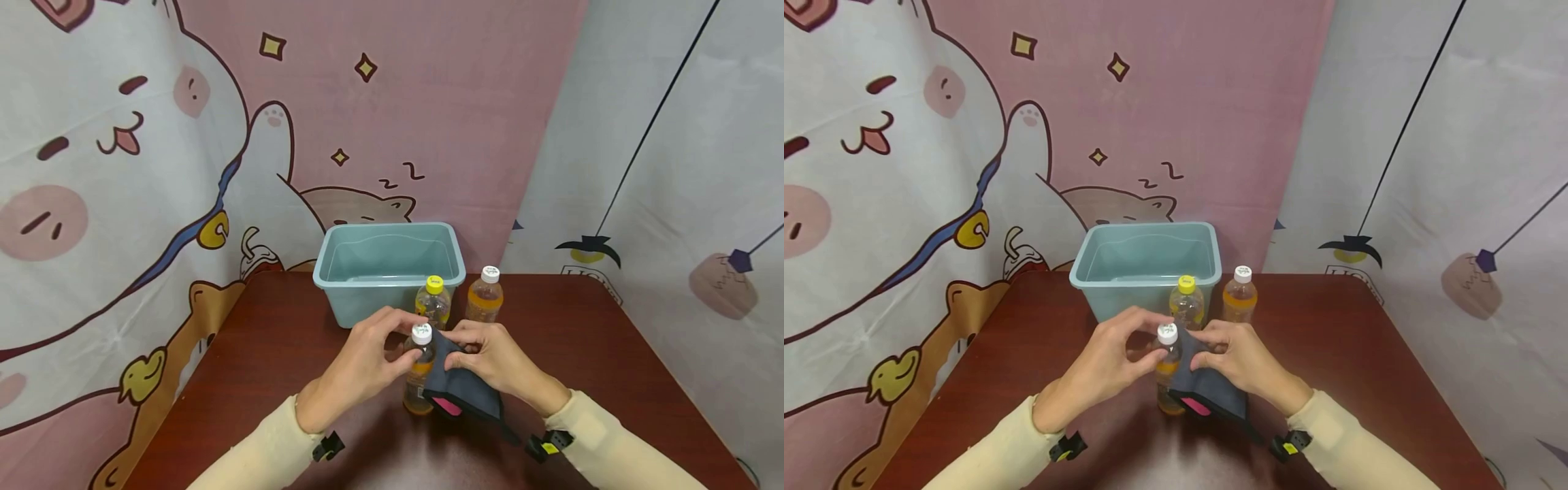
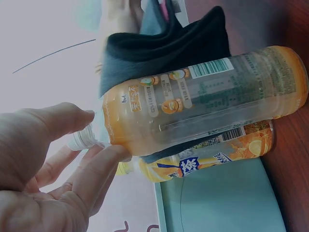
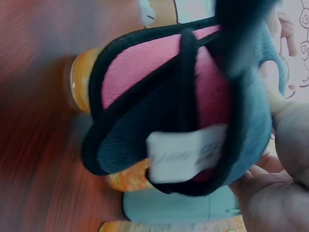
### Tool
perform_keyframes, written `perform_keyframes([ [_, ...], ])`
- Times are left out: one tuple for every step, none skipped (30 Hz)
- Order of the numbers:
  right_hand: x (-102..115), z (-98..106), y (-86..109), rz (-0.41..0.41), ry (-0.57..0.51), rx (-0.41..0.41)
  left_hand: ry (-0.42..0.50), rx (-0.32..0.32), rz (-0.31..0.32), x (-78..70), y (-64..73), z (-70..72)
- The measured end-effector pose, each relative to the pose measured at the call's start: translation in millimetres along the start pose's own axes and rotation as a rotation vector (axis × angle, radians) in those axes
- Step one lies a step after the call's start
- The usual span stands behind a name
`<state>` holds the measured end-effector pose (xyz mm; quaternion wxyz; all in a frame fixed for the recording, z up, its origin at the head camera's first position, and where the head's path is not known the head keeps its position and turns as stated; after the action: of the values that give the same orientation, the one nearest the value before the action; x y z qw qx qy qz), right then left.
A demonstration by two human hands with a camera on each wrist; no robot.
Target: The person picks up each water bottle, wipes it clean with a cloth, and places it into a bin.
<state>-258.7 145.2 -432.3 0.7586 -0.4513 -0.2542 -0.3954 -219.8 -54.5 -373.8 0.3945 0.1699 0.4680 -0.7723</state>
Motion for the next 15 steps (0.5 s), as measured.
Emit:
perform_keyframes([
  [-1.9,-0.7,1.0,0.001,0.017,0.013,-0.001,0.000,-0.002,0.2,0.1,-0.2],
  [-4.1,-1.9,2.3,0.007,0.039,0.028,-0.001,0.000,-0.003,0.3,0.2,-0.4],
  [-6.0,-3.5,3.5,0.019,0.060,0.047,0.000,0.000,-0.004,0.3,0.2,-0.6],
  [-8.5,-5.9,5.2,0.032,0.081,0.071,0.002,0.000,-0.005,0.3,0.3,-0.9],
  [-11.2,-8.9,7.0,0.046,0.100,0.101,0.004,0.001,-0.003,0.3,0.4,-1.2],
  [-13.7,-12.0,9.1,0.063,0.120,0.129,0.005,0.002,-0.003,0.3,0.6,-1.4],
  [-16.3,-15.7,11.0,0.079,0.135,0.156,0.005,0.003,-0.003,0.2,0.8,-1.6],
  [-18.3,-19.3,12.7,0.096,0.148,0.181,0.003,0.004,-0.003,0.3,0.9,-1.9],
  [-20.2,-22.9,14.2,0.110,0.157,0.205,0.001,0.003,-0.004,0.2,1.0,-2.0],
  [-21.9,-26.1,15.7,0.123,0.168,0.226,-0.002,0.002,-0.004,0.2,1.1,-2.0],
  [-22.6,-28.9,16.7,0.143,0.182,0.242,-0.004,0.000,-0.005,0.3,1.2,-1.9],
  [-23.7,-31.7,17.6,0.158,0.196,0.256,-0.006,-0.003,-0.006,0.2,1.1,-1.8],
  [-25.1,-34.4,18.6,0.170,0.210,0.272,-0.007,-0.008,-0.008,0.0,0.9,-1.6],
  [-26.0,-37.0,19.4,0.181,0.223,0.287,-0.008,-0.012,-0.009,0.0,0.7,-1.5],
  [-27.6,-39.6,20.3,0.186,0.238,0.304,-0.008,-0.015,-0.011,-0.2,0.4,-1.4],
])
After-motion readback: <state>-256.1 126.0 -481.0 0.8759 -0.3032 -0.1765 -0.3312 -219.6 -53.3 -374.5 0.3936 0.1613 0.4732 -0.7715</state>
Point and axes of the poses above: each hand's wrist, its own y-axis away from the middle knuckle, its own z-axis out of the back of the hand, x = y × z, the point moved 9 cm from there along -y, towards the middle knuckle, and after that the axes turned 14 degrees about -x, right-handed, at the moved point
